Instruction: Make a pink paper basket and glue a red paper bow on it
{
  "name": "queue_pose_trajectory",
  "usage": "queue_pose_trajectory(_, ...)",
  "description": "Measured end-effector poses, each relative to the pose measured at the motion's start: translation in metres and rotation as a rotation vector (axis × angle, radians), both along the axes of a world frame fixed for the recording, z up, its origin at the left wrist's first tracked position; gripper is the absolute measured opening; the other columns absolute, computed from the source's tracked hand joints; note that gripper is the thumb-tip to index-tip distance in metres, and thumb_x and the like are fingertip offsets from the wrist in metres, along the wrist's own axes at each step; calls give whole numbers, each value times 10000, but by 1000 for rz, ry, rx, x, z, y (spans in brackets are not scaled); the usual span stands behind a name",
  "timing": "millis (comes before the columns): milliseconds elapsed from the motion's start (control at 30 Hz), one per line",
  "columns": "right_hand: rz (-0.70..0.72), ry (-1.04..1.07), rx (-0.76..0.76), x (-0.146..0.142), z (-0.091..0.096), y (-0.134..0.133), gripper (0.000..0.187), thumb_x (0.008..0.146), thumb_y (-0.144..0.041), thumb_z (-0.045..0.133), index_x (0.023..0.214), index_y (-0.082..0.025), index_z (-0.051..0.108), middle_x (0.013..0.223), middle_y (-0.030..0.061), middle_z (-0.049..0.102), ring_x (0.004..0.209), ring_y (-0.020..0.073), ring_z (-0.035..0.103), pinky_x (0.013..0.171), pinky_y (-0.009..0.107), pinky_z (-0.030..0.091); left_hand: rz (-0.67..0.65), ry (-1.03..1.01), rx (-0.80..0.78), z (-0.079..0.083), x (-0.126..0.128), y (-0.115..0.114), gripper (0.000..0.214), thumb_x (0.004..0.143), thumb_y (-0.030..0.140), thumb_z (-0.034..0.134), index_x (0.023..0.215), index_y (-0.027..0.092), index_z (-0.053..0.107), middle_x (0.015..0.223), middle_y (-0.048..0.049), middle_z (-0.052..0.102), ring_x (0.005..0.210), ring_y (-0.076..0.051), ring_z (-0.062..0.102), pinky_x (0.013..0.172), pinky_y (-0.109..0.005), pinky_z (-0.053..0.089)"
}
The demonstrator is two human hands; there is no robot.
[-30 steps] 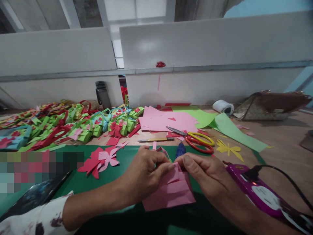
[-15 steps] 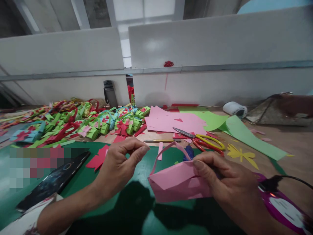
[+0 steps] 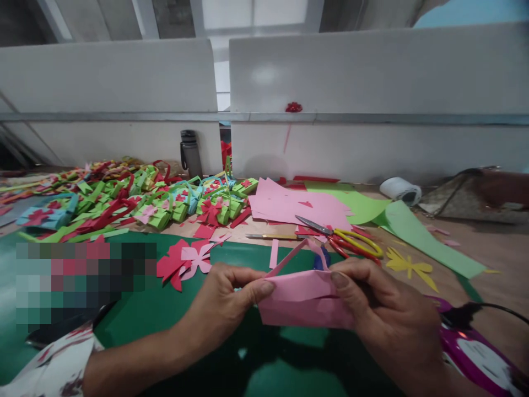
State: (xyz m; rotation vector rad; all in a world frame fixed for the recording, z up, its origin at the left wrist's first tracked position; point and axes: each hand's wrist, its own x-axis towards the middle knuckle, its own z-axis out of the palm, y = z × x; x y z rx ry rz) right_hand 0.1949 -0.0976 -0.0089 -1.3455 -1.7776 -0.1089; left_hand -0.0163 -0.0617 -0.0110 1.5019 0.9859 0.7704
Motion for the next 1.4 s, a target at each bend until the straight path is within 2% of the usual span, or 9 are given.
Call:
queue_pose_trajectory(200, 86, 94, -131, 1, 9, 1, 154, 833, -286, 570, 696, -239, 623, 619, -50, 667, 552, 118, 621, 504, 196, 459, 56, 48, 158, -4, -4, 4, 280, 812, 381, 596, 759, 162, 764, 678, -4, 705, 634, -139, 562, 586, -193, 408)
queue_pose_trajectory(433, 75, 76, -335, 3, 16, 0, 140, 775, -312, 613, 663, -250, 670, 622, -56, 687, 563, 133, 646, 508, 207, 469, 52, 51, 343, -7, -4, 7, 203, 829, 277, 596, 763, 165, 753, 740, -22, 731, 673, -150, 625, 615, -196, 454)
queue_pose_trajectory(633, 146, 81, -303, 5, 14, 1, 183, 783, -247, 599, 605, -235, 642, 594, -47, 666, 553, 124, 632, 523, 210, 460, -25, -9, 452, -9, -6, 5, 191, 847, 201, 572, 763, 144, 734, 776, -55, 726, 725, -160, 646, 665, -223, 483)
queue_pose_trajectory(800, 205, 104, -287, 5, 13, -2, 196, 792, -243, 595, 597, -225, 605, 614, -29, 660, 564, 132, 628, 525, 219, 458, -70, -55, 496, -7, -8, 4, 211, 863, 178, 551, 715, 143, 697, 726, -36, 698, 728, -145, 630, 676, -224, 481)
queue_pose_trajectory(933, 239, 146, -348, 5, 12, -2, 236, 812, -260, 563, 579, -222, 580, 598, -18, 644, 576, 149, 617, 517, 231, 448, -72, -51, 496, -5, -9, 4, 224, 857, 177, 556, 678, 133, 685, 697, -36, 682, 719, -140, 610, 685, -225, 467)
queue_pose_trajectory(1133, 249, 201, -498, 4, 13, 2, 258, 832, -294, 547, 589, -209, 539, 593, -27, 609, 557, 131, 581, 516, 226, 436, -81, 80, 296, -1, -8, 11, 232, 848, 239, 569, 692, 131, 701, 677, -37, 678, 636, -133, 590, 586, -215, 437)
queue_pose_trajectory(1200, 216, 130, -451, 4, 13, 2, 221, 840, -265, 546, 626, -211, 563, 613, -33, 618, 569, 124, 586, 527, 224, 431, -37, 129, 392, 2, -6, 14, 183, 827, 215, 595, 698, 147, 705, 668, -23, 662, 631, -125, 581, 589, -210, 429)
queue_pose_trajectory(1400, 182, -133, -69, 3, 11, 1, 168, 842, -161, 544, 686, -216, 572, 609, -39, 613, 564, 122, 578, 576, 245, 436, -8, 372, 794, 11, -2, 15, 148, 809, 123, 591, 711, 178, 687, 704, -8, 644, 614, -111, 572, 579, -208, 407)
